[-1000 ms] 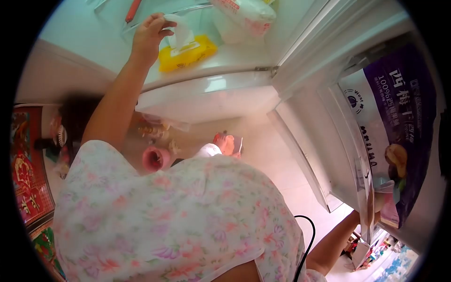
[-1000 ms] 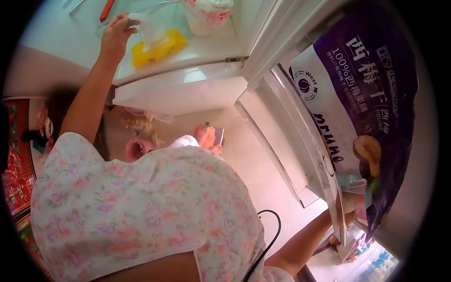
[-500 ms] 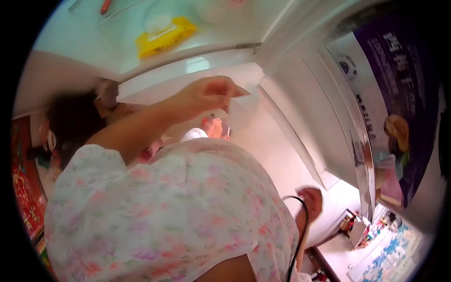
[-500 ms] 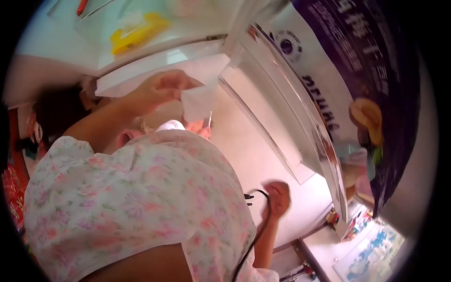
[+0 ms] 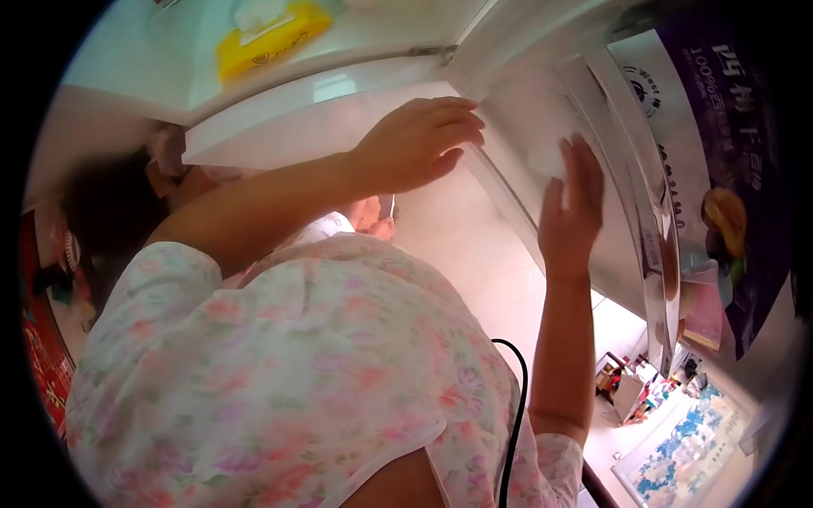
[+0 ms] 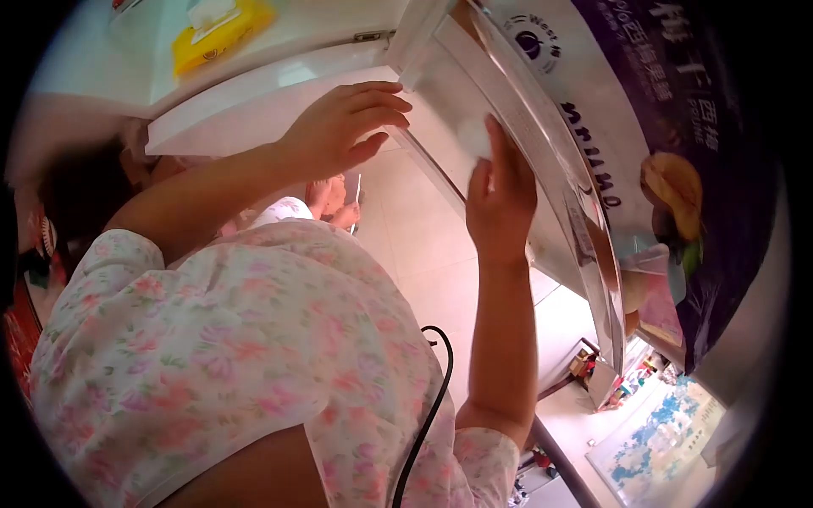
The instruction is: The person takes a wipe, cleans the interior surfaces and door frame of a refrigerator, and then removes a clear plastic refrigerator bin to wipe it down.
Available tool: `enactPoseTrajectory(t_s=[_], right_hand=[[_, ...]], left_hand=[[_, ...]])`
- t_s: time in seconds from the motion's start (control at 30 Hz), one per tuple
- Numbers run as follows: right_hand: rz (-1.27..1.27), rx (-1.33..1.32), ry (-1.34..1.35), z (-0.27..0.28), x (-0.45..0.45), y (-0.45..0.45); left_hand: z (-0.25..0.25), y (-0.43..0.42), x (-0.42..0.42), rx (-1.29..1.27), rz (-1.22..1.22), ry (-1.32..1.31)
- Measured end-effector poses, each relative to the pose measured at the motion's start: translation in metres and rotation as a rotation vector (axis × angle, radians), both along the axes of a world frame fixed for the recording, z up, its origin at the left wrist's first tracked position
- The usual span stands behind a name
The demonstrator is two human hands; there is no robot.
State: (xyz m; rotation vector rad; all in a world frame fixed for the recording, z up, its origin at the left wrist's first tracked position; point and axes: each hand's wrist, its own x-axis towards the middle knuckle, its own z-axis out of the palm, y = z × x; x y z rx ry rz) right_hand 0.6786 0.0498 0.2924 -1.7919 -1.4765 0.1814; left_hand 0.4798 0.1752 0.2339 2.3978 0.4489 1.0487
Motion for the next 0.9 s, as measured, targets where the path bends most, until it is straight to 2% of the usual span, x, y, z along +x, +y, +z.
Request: enactPoseTrajectory(t_s=[0.07,0.1,0.17,0.2,0.3,0.33,0.4,0.43,0.53,0.6,0.67,0.73,0.8,0.87,0.9], right_hand=[[0.215,-0.045,-0.717,-0.015,0.005,0.022],[0.231,-0.051,-0.713,-0.025,0.010,0.038],[0.417,-0.140,-1.016,-0.043,0.019,0.060],[0.436,-0.147,-1.020,-0.046,0.026,0.061],[0.521,-0.421,-1.385,-0.045,0.047,0.051],[0.532,-0.423,-1.401,-0.046,0.050,0.040],[0.537,-0.444,-1.217,-0.045,0.049,0.030],[0.538,-0.403,-1.299,-0.046,0.044,0.034],[0.503,-0.258,-1.313,-0.053,0.021,0.053],[0.508,-0.309,-1.386,-0.050,0.039,0.042],[0.518,-0.353,-1.248,-0.044,0.063,0.019],[0.506,-0.411,-1.282,-0.033,0.073,0.009],[0.501,-0.353,-1.332,-0.030,0.072,0.002],[0.467,-0.393,-1.325,-0.033,0.045,0.028],[0.497,-0.238,-1.277,-0.037,0.031,0.043]], left_hand=[[-0.012,-0.003,-0.011,0.047,0.018,0.111],[-0.016,-0.002,-0.012,0.036,0.030,0.115],[-0.024,-0.001,-0.011,0.098,0.015,0.134],[-0.025,0.000,-0.011,0.084,0.027,0.129],[-0.024,-0.003,-0.015,0.134,0.025,0.146],[-0.026,-0.004,-0.014,0.118,0.009,0.117],[-0.028,-0.005,-0.014,0.107,0.014,0.081],[-0.029,-0.007,-0.013,0.091,0.008,0.080],[-0.030,-0.018,-0.015,0.053,-0.006,0.100],[-0.028,-0.023,-0.018,0.063,-0.008,0.097],[-0.027,-0.026,-0.019,0.052,-0.021,0.083],[-0.025,-0.027,-0.017,0.033,-0.027,0.066],[-0.025,-0.036,-0.016,-0.025,-0.056,0.080],[-0.021,-0.043,-0.017,-0.026,-0.064,0.111],[-0.020,-0.046,-0.017,-0.037,-0.055,0.136]])
